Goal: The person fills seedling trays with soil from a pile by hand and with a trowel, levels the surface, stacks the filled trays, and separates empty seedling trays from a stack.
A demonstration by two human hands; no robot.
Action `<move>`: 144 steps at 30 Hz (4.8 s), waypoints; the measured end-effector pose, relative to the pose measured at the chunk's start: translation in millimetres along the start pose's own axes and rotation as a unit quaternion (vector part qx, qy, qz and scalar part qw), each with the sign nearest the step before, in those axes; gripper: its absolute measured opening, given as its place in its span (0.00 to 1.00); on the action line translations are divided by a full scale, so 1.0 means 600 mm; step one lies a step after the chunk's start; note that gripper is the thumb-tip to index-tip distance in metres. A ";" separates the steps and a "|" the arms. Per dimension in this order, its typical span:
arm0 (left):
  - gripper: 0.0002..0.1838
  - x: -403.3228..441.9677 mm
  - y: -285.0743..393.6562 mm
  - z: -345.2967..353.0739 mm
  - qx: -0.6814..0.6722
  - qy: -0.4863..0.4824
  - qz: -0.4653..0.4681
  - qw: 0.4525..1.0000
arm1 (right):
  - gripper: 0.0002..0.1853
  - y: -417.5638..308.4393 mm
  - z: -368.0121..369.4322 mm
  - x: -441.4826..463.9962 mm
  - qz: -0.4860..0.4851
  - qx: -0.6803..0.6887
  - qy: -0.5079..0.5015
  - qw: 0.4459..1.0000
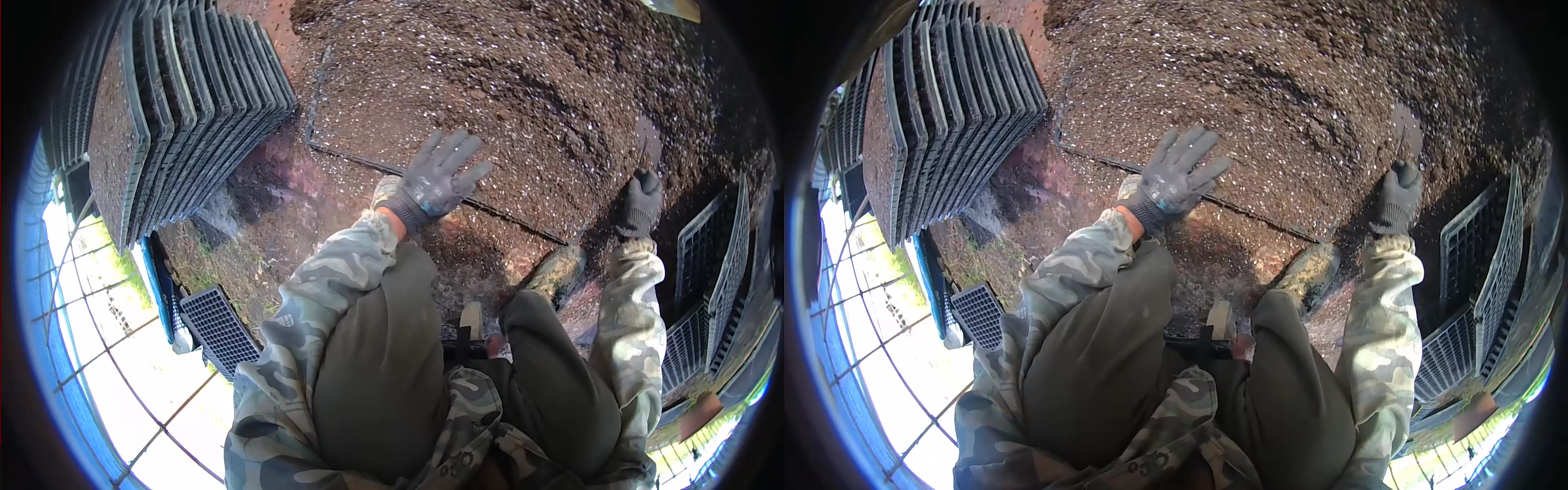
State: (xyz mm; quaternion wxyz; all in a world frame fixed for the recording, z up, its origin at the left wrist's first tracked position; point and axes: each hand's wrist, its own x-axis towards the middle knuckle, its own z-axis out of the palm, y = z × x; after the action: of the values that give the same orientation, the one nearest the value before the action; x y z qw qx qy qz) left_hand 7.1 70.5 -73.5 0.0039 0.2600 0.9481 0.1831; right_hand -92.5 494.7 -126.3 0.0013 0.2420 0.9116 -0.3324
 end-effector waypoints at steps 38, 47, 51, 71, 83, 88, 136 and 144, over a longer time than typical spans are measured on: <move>0.21 -0.206 -0.244 -0.141 -0.380 0.174 -0.553 0.721 | 0.09 -0.335 -0.077 -0.118 0.022 0.428 -0.130 0.894; 0.19 -0.307 -0.103 -0.121 -0.500 0.074 -0.529 0.682 | 0.14 -0.540 0.230 -0.407 0.074 0.318 -0.630 0.705; 0.25 -0.323 -0.111 -0.078 -0.479 0.147 -0.550 0.668 | 0.11 -0.564 0.288 -0.421 0.104 0.279 -0.627 0.720; 0.23 -0.267 -0.116 -0.107 -0.484 0.227 -0.546 0.645 | 0.10 -0.057 -0.112 -0.016 0.064 0.261 -0.069 0.961; 0.19 -0.321 -0.092 -0.129 -0.415 0.120 -0.521 0.736 | 0.08 -0.421 0.171 -0.409 0.091 0.432 -0.538 0.718; 0.19 -0.336 -0.103 -0.121 -0.439 0.115 -0.547 0.703 | 0.11 -0.405 0.192 -0.416 0.169 0.427 -0.543 0.703; 0.26 -0.356 -0.127 -0.097 -0.323 0.040 -0.535 0.780 | 0.15 0.065 -0.159 -0.115 0.071 0.257 -0.168 0.949; 0.19 -0.264 -0.185 -0.186 -0.197 -0.044 -0.506 0.839 | 0.10 0.090 -0.132 -0.175 0.038 0.107 -0.062 0.992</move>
State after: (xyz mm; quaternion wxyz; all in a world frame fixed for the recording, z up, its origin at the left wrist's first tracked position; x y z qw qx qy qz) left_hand 77.8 -135.1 -21.9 0.1887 -0.2541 0.8903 0.3274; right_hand 36.7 531.9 -80.0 0.0442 0.2542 0.8593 -0.4417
